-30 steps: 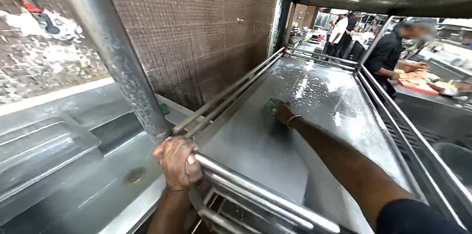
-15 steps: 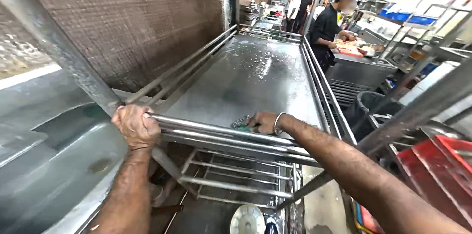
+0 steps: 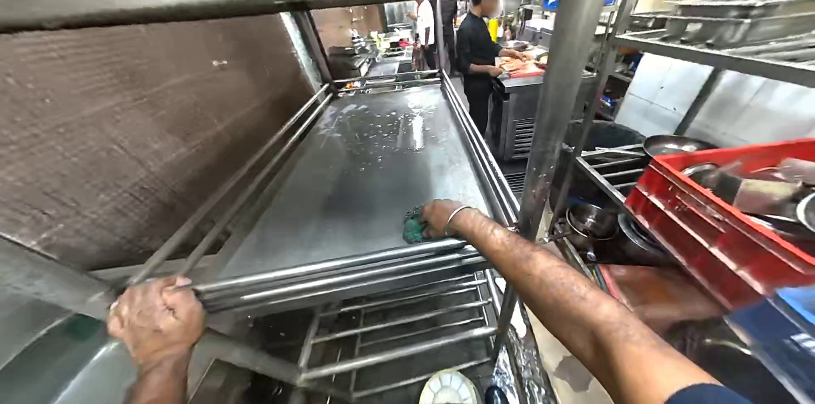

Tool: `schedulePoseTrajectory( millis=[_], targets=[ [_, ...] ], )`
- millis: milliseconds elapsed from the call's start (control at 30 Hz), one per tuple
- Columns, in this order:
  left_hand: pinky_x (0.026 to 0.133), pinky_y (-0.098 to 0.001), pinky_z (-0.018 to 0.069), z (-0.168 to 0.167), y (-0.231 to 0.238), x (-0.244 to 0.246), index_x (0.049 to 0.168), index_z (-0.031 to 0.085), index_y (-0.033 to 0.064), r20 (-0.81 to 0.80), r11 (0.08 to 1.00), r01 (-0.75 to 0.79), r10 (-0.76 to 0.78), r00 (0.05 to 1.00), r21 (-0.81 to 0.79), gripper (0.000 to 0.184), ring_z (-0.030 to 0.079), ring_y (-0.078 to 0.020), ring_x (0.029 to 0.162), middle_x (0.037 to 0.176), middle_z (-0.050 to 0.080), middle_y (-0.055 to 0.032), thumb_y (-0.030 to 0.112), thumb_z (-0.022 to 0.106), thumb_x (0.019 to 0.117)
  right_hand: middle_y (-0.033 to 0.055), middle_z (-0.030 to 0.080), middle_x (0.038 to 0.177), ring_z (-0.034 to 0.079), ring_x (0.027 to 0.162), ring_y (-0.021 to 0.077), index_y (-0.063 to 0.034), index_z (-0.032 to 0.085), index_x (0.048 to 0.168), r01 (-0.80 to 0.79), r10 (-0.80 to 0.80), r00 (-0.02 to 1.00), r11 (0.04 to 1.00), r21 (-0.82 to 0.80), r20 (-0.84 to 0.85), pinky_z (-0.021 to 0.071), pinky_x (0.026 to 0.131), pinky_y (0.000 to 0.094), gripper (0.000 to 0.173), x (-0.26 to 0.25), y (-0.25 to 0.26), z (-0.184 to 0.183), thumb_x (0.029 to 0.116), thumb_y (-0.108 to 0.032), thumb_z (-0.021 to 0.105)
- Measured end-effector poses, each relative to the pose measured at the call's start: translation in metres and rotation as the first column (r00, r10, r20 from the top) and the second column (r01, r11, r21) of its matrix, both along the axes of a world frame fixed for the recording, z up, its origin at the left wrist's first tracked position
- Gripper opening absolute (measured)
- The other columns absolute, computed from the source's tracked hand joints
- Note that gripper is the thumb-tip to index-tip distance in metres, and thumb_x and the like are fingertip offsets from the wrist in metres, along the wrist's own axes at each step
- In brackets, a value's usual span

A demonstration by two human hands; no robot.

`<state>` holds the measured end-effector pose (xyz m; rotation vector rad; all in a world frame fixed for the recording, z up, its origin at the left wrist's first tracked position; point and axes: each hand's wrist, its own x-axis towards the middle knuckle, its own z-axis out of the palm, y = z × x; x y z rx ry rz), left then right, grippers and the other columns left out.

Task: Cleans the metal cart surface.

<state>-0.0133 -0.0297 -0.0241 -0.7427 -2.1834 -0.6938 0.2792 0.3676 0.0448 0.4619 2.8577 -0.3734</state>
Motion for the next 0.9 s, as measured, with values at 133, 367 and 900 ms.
schedulePoseTrajectory(
  millis=[133, 367, 900],
  targets=[
    [0.109, -0.0678, 0.0346, -0.001, -0.003, -0.002, 0.113, 0.066, -0.0077, 0.002, 1.000, -0.008, 0.008, 1.000, -0.019, 0.058, 0.056, -0.0536, 0.123, 0.121, 0.063, -0.0346, 0.034, 0.026, 0.1032, 0.0175, 0.069, 0.124, 0.066, 0.116, 0.0396, -0.0114, 0.070, 0.125, -0.050, 0.050, 0.999, 0.999, 0.015, 0.019, 0.0523, 0.092, 0.0674, 0.039, 0.003, 0.002, 0.002, 0.0948, -0.035, 0.072],
    [0.113, -0.0668, 0.0306, -0.002, -0.001, 0.006, 0.112, 0.066, -0.0082, 0.038, 0.999, 0.011, -0.013, 0.999, 0.047, 0.053, 0.051, -0.0541, 0.130, 0.126, 0.061, -0.0356, 0.029, 0.029, 0.1027, 0.0143, 0.073, 0.111, 0.069, 0.105, 0.0350, -0.0112, 0.077, 0.111, -0.211, 0.212, 0.977, 0.977, -0.037, 0.033, 0.0525, 0.091, 0.0627, 0.021, 0.025, 0.023, 0.005, 0.0913, -0.016, 0.074],
    [0.110, -0.0683, 0.0271, 0.008, 0.017, 0.029, 0.120, 0.064, 0.0063, 0.177, 0.983, -0.173, 0.160, 0.971, 0.059, 0.043, 0.042, -0.0436, 0.141, 0.144, 0.053, -0.0250, 0.026, 0.028, 0.1030, 0.0287, 0.069, 0.115, 0.064, 0.110, 0.0523, -0.0056, 0.074, 0.114, 0.205, -0.193, 0.978, 0.964, 0.170, -0.085, 0.0476, 0.088, 0.0774, 0.027, -0.039, 0.073, -0.011, 0.0926, -0.022, 0.073]
  ],
)
